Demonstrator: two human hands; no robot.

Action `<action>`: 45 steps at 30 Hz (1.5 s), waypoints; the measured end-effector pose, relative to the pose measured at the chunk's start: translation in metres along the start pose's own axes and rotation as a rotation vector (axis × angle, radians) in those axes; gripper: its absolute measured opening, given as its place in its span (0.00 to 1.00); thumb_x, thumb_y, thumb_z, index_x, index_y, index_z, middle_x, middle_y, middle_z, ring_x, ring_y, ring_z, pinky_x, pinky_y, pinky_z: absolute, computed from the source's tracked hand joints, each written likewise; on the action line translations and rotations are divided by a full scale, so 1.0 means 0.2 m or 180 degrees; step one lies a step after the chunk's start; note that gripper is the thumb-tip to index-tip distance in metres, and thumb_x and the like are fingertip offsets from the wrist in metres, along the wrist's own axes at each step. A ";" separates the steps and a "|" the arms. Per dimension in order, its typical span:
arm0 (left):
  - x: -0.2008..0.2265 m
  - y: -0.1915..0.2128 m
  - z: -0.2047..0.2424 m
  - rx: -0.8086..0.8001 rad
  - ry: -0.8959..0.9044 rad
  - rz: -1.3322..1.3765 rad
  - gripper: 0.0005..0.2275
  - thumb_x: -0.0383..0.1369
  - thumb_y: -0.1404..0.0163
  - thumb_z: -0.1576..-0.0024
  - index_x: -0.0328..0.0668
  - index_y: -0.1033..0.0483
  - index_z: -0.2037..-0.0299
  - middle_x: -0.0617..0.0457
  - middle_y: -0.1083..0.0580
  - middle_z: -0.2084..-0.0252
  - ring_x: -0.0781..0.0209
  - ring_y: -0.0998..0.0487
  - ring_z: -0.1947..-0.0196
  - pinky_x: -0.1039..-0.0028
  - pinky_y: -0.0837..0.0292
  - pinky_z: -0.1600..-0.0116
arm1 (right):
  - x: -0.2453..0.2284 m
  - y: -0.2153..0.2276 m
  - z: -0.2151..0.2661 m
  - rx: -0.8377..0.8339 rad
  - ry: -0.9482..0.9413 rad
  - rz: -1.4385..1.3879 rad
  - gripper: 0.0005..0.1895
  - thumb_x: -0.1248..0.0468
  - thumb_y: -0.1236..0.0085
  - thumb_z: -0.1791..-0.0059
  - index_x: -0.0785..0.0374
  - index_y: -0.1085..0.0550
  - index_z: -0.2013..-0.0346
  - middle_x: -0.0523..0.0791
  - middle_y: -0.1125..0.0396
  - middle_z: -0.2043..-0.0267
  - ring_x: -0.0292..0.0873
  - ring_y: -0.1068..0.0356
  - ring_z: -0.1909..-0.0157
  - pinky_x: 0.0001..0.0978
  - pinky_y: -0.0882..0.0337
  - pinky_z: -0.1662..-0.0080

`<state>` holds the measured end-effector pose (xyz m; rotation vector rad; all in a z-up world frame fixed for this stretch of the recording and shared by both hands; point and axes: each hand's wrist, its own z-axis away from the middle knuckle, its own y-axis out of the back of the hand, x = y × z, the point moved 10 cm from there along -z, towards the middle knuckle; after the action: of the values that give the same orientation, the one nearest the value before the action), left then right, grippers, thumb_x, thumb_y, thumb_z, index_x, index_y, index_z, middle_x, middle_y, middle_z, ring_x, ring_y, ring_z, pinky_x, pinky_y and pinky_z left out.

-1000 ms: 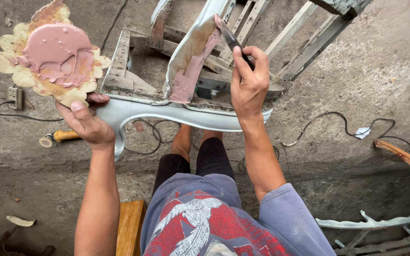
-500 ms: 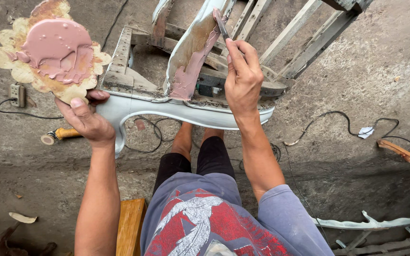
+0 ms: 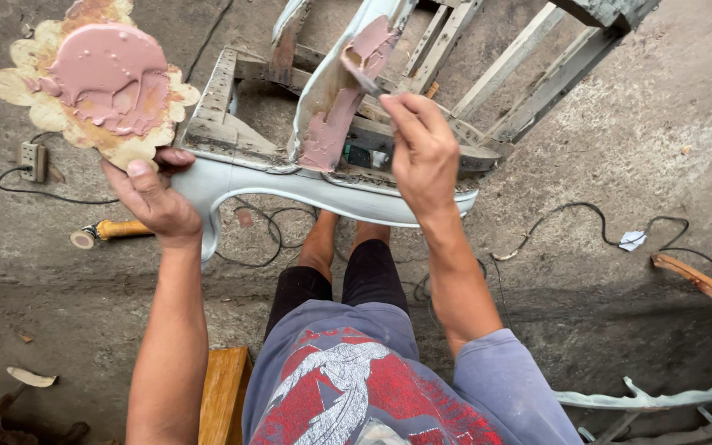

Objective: The person uses a putty knife to apply pink filler paste from a wooden palette onto the curved frame of a light blue chair. The person repeatedly scoops filler and spreads it along the chair's side and backrest areas.

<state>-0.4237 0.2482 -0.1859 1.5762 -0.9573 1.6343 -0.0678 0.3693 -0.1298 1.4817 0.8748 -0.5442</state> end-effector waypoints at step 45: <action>-0.01 -0.01 0.06 0.0003 0.0174 0.0167 0.25 0.45 0.60 0.25 0.31 0.49 0.30 0.45 0.29 0.60 0.59 0.29 0.65 0.68 0.25 0.51 | 0.14 0.12 0.00 0.0419 0.0087 -0.0007 0.13 0.75 0.39 0.45 0.64 0.21 0.45 0.46 0.31 0.49 0.39 0.29 0.58 0.32 0.26 0.57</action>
<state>-0.4159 0.2379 -0.1887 1.5108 -0.9768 1.7053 -0.0321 0.3759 -0.1374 1.6109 0.8756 -0.5937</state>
